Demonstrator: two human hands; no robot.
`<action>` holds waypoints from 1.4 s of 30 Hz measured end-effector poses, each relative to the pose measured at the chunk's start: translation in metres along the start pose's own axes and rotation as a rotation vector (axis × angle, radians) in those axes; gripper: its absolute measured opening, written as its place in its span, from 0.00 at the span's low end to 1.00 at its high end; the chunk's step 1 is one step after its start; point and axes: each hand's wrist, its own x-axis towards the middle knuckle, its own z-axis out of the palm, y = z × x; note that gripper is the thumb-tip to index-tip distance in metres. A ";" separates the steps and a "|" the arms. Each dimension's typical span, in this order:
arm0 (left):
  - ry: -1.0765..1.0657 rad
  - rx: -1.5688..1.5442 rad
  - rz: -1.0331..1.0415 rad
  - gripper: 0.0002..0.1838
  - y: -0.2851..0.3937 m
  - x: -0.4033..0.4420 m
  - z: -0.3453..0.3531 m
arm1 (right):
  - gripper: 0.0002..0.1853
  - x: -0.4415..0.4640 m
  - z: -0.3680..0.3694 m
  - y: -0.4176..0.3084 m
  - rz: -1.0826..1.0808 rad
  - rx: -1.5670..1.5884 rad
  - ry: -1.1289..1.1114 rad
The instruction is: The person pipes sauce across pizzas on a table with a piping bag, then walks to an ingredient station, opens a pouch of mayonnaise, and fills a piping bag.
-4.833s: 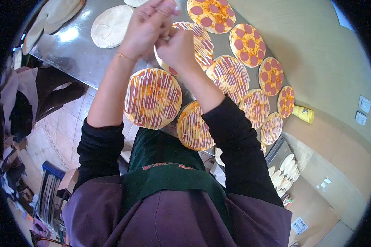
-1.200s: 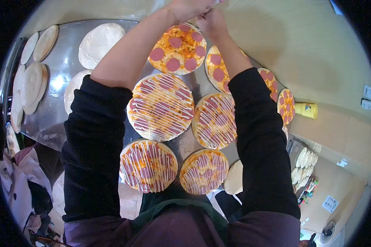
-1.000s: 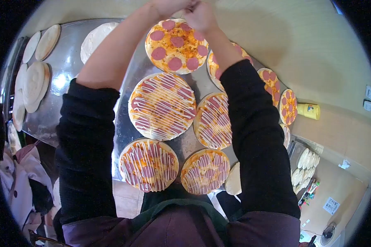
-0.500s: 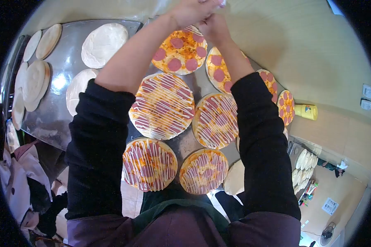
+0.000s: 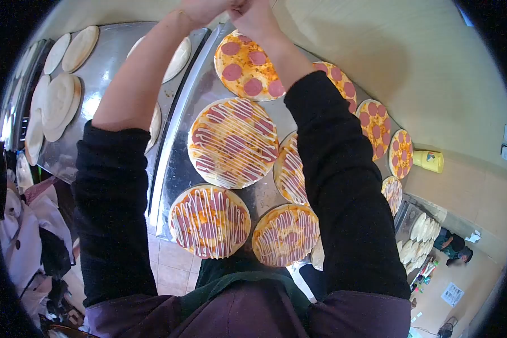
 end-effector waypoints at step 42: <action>0.064 0.168 -0.014 0.14 0.029 -0.032 0.007 | 0.05 0.000 0.008 0.004 -0.250 -0.159 0.100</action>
